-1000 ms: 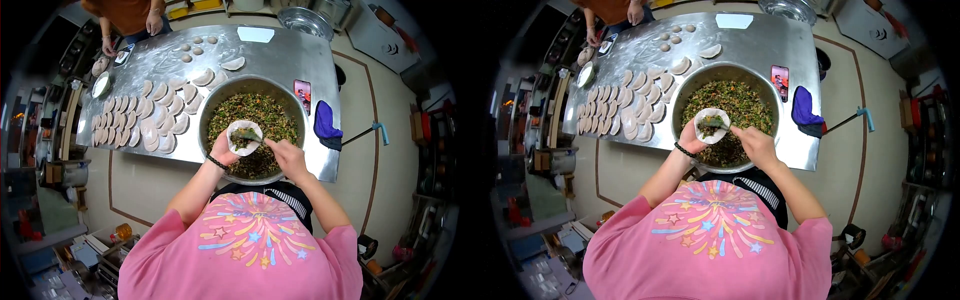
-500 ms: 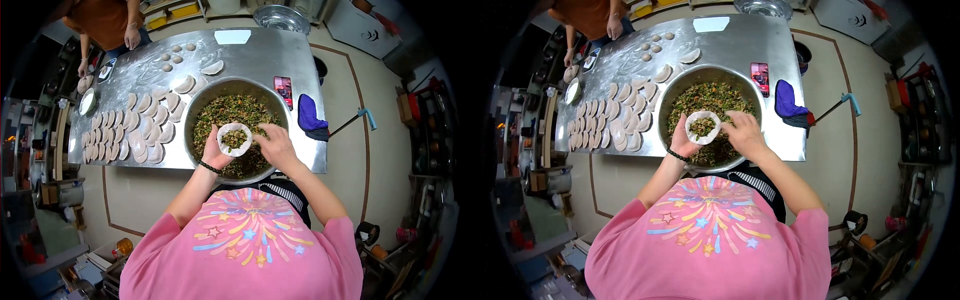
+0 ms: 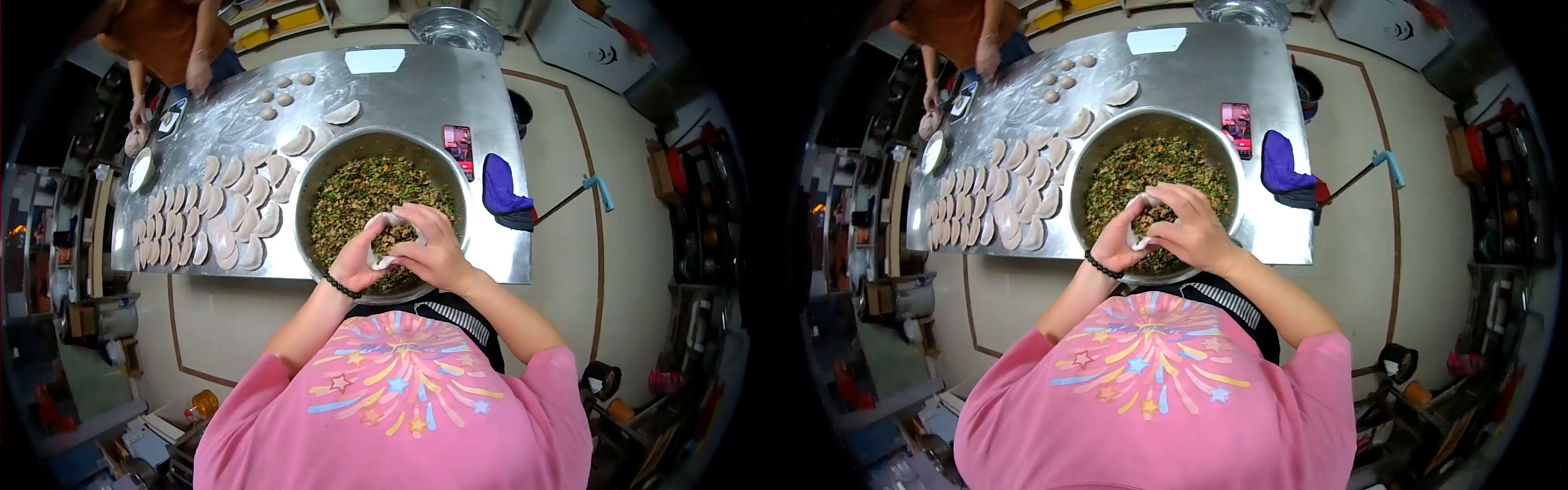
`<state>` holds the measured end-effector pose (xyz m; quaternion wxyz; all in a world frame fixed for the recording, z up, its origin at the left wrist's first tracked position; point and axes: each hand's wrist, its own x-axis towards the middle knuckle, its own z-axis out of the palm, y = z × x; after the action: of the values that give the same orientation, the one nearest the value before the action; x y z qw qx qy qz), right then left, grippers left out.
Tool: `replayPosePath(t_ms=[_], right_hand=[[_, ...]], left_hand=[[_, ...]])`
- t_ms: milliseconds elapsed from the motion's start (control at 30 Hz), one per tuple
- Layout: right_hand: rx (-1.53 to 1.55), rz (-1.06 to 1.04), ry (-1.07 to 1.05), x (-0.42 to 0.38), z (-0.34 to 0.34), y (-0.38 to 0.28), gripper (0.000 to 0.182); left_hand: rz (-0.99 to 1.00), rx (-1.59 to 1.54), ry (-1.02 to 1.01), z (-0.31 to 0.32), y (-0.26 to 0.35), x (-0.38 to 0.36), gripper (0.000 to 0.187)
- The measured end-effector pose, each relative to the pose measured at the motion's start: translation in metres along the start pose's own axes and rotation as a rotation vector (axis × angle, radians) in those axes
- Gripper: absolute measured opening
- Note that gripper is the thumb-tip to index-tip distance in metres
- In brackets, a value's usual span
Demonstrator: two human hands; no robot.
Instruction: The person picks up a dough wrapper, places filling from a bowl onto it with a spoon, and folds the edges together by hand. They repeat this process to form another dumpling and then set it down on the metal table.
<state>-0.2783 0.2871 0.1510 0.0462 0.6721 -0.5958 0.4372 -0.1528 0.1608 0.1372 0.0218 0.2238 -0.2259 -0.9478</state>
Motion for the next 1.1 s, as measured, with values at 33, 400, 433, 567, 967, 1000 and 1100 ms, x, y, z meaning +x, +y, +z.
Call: replayPosePath(t_ms=[33,400,433,567,967,1000,1100], right_hand=[[0.055,0.081,0.016,0.003,0.0,-0.003,0.014],[0.265,0.326,0.004,0.002,-0.006,-0.001,0.035],[0.375,0.399,0.031,0.003,-0.014,-0.003,0.045],[0.203,0.444,-0.154,-0.009,-0.037,0.0,0.058],[0.277,0.56,-0.016,-0.011,-0.035,-0.016,0.015],[0.263,0.547,-0.011,-0.012,-0.034,-0.016,0.015],[0.197,0.527,-0.064,-0.012,-0.035,-0.016,0.019]], left_hand=[[0.018,0.203,0.073,0.002,-0.001,-0.001,0.037],[0.219,0.937,-0.128,0.006,0.004,-0.01,0.047],[0.194,0.862,-0.109,0.007,0.004,-0.011,0.046],[0.261,0.839,-0.094,0.006,0.01,-0.017,0.048],[0.316,0.849,-0.109,0.011,0.019,-0.019,0.048],[0.321,0.844,-0.114,0.011,0.019,-0.019,0.048],[0.33,0.84,-0.116,0.013,0.021,-0.022,0.049]])
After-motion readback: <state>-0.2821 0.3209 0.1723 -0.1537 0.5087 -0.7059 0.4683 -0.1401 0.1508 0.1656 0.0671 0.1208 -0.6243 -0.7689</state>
